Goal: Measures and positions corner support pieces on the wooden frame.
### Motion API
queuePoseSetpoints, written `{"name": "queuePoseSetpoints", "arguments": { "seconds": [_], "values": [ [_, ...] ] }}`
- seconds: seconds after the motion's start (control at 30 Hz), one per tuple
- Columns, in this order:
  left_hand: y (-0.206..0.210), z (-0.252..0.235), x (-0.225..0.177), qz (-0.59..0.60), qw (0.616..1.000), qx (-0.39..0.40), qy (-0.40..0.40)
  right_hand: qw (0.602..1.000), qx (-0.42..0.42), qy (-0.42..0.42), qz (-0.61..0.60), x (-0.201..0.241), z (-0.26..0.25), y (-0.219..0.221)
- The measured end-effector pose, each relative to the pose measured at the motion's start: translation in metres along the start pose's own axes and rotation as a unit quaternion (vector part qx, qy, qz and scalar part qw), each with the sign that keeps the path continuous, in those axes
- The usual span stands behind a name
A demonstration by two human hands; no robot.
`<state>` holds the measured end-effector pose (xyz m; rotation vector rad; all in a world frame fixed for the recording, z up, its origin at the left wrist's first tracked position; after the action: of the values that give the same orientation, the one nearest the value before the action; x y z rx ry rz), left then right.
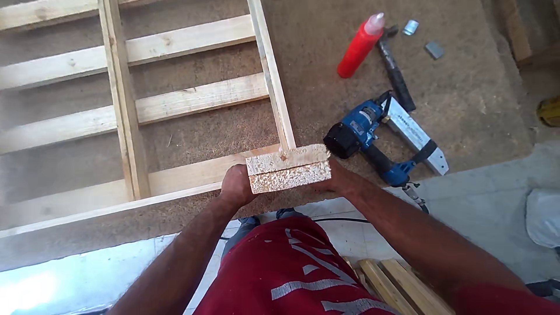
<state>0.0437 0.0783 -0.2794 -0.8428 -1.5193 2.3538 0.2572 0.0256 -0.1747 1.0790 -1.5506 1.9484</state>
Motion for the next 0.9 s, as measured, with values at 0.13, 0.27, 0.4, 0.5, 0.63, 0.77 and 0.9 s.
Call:
{"name": "queuePoseSetpoints", "arguments": {
  "seconds": [0.13, 0.27, 0.4, 0.5, 0.63, 0.77, 0.9],
  "values": [
    [-0.002, -0.002, -0.003, -0.001, 1.0, 0.008, -0.005, 1.0, -0.003, -0.009, 0.005, -0.006, -0.002, 0.003],
    [-0.025, -0.003, -0.017, 0.018, 0.999, 0.035, -0.035, 0.998, -0.02, -0.014, 0.056, -0.028, -0.008, 0.017],
    [-0.043, 0.002, -0.025, 0.032, 0.996, 0.069, -0.052, 0.986, -0.103, 0.084, 0.1, -0.046, 0.022, 0.017],
    [-0.049, 0.013, -0.03, -0.016, 0.997, 0.074, -0.023, 0.955, -0.066, 0.232, 0.173, -0.088, 0.063, 0.04],
    [-0.041, 0.045, -0.022, -0.043, 0.996, -0.072, 0.035, 0.937, -0.063, 0.251, 0.236, -0.134, 0.092, 0.071],
    [-0.02, 0.116, -0.019, 0.124, 0.985, -0.111, 0.039, 0.96, -0.048, 0.264, 0.073, -0.093, 0.093, 0.069],
    [0.03, 0.123, -0.014, 0.433, 0.895, 0.108, -0.02, 0.975, 0.11, 0.177, -0.074, -0.004, 0.068, 0.119]
  ]
}}
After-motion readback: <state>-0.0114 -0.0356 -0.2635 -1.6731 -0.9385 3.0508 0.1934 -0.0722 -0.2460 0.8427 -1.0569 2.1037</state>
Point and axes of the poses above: each hand's wrist, its own z-axis away from the middle knuckle, its own y-axis out of the palm, x = y × z, the point moved 6 cm from there along -z, towards the middle knuckle, and after that the axes turned 3 degrees about -z, right-handed, at the moved point
